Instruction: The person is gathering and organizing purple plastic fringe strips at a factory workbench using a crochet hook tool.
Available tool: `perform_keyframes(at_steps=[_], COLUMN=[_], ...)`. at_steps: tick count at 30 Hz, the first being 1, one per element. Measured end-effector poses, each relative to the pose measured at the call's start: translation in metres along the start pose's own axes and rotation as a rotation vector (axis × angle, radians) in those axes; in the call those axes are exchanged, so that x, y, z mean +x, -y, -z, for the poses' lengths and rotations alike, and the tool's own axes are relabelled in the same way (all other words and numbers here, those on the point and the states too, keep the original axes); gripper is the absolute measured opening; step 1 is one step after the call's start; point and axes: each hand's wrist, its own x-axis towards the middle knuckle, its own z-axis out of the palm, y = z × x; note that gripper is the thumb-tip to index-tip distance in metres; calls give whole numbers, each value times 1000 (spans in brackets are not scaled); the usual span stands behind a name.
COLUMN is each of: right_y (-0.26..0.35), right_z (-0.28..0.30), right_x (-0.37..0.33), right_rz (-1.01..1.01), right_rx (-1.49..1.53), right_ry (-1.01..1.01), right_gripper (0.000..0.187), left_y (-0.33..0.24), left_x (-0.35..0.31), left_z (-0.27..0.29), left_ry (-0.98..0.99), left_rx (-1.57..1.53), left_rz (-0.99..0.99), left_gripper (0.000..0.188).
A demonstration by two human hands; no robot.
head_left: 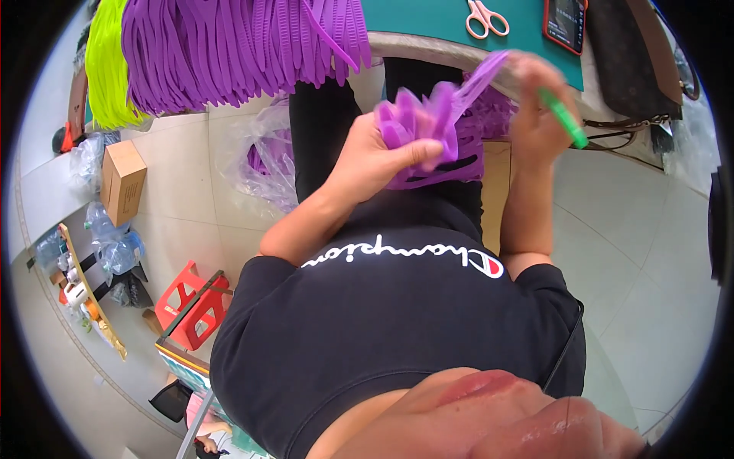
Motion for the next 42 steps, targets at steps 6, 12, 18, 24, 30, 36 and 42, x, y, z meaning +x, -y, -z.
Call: perform_keyframes(at_steps=[6,12,18,24,30,36,42], right_y=[-44,23,46,43,45,48,61], right_z=[27,-1,-13,-16,-16,-16,-7], right_x=[37,-5,-17,-22,-23,-25,-15], right_rz=[-413,-306,176,262,261,253,71], right_rx=[458,523,260,161,172,115,-196], right_ry=[-33,266,299,288,275,272,424], right_gripper=[10,10,17,21,21,20,10], left_y=[-5,-1,2,4,5,9,11], left_x=[-2,13,19,20,18,19,19], left_z=[1,-2,-8,-9,-8,-9,-3], left_ry=[389,-174,-310,-334,-316,-334,-323], left_rx=[51,-269,-277,-274,-281,-267,54], left_rz=[146,-59,-192,-204,-202,-225,-359], left_gripper=[20,11,7,7,6,7,9])
